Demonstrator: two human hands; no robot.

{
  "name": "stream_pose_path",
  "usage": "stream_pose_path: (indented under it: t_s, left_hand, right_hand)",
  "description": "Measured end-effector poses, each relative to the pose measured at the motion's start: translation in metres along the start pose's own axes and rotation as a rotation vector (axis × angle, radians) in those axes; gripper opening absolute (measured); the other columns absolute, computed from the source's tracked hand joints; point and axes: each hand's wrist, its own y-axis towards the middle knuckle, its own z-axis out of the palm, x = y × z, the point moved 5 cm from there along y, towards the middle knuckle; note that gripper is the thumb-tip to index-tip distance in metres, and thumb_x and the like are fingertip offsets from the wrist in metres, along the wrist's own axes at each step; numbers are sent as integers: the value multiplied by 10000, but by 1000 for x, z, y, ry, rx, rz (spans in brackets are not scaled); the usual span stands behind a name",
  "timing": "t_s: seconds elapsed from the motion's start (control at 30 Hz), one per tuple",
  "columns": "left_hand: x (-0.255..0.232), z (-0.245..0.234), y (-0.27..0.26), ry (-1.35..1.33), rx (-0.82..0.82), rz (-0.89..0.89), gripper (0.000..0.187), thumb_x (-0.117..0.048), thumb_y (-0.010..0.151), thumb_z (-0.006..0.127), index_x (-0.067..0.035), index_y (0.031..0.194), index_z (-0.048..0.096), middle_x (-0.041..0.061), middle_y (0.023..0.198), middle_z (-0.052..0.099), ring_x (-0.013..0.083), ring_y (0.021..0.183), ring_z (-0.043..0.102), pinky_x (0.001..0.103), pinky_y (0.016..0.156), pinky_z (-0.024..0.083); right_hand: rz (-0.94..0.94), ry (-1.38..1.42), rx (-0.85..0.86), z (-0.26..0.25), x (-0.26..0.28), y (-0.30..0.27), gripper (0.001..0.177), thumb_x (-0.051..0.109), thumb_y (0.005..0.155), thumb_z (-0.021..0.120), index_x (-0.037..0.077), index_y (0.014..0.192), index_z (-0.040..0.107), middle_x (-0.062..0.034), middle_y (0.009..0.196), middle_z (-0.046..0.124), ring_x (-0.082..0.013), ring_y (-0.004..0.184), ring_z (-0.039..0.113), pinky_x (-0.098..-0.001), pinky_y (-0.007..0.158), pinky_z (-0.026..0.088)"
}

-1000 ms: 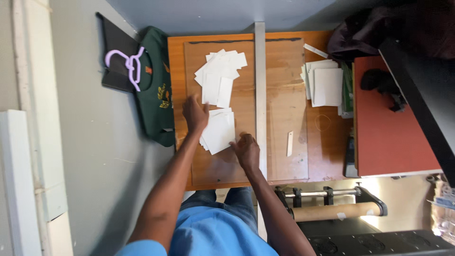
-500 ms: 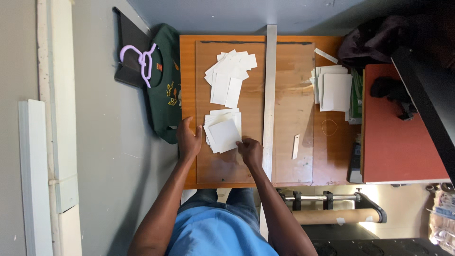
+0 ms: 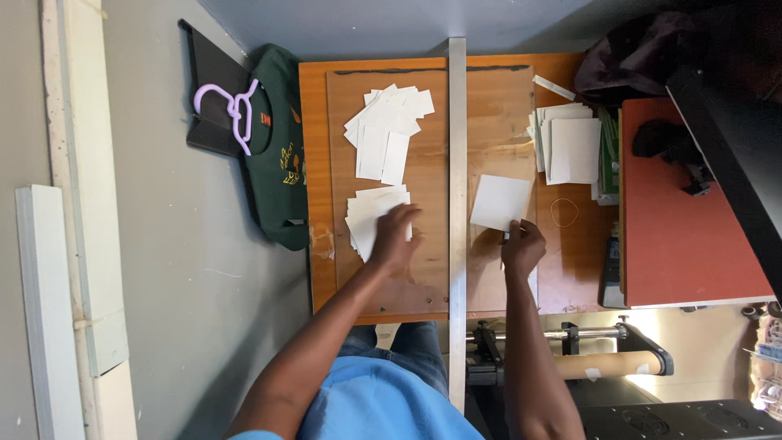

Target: The person repeatedly picks up white paper sheets, aligns them against a metal guide on a wooden table, and uses a paper cutter to trim them. The trimmed pieces are stacked on the table.

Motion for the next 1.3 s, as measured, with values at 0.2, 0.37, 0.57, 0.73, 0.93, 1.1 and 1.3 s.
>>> stream_pose_path:
  t_s: [0.2,0.37,0.57,0.73,0.93,1.1,1.3]
  left_hand:
    - [-25,52,22,241,204,1,755,-443,782,814,-131,1415,545,105,1499,501,349,1439,391,558,1077,392]
    - [-28,65,24,276,263,-4,802,-427,803,812,-141,1475,479,99,1553,411,364,1469,315,598,1077,354]
    - [-32,74,19,365,277,77,844,-466,802,802,-161,1503,446,75,1574,364,351,1475,283,592,1088,324]
    - [-33,74,20,423,284,93,868,-503,782,794,-181,1507,443,61,1572,385,325,1476,286,546,1117,290]
    - [-33,73,25,399,311,27,876,-498,757,826,-188,1495,470,77,1598,354,372,1491,250,600,1114,278]
    - [-30,73,25,355,333,-13,872,-486,748,828,-206,1493,473,57,1610,350,363,1496,248,607,1133,259]
    - [-27,78,25,315,384,-59,874,-456,766,825,-207,1511,442,56,1649,280,378,1519,192,649,1137,239]
  right_hand:
    - [55,-225,266,32,3,1,227,413,892,745,228,1015,794,-57,868,759,-361,896,718,-469,795,572]
    - [90,-138,344,43,16,-11,235,356,838,794,183,996,791,-73,803,746,-325,804,722,-444,721,587]
    - [60,-195,388,52,4,0,297,396,827,785,146,986,779,-91,922,760,-395,962,702,-505,844,551]
    - [27,-202,403,53,9,8,250,353,826,796,147,968,780,-79,878,758,-373,929,714,-483,824,559]
    - [67,-179,409,49,13,12,161,291,816,781,152,896,775,-65,760,744,-299,799,738,-410,777,556]
    - [67,-145,415,55,0,20,156,267,819,780,128,889,770,-57,726,739,-242,708,739,-380,744,559]
    - [87,-182,449,59,-13,23,193,314,819,786,139,899,782,-96,815,749,-371,870,723,-446,774,543]
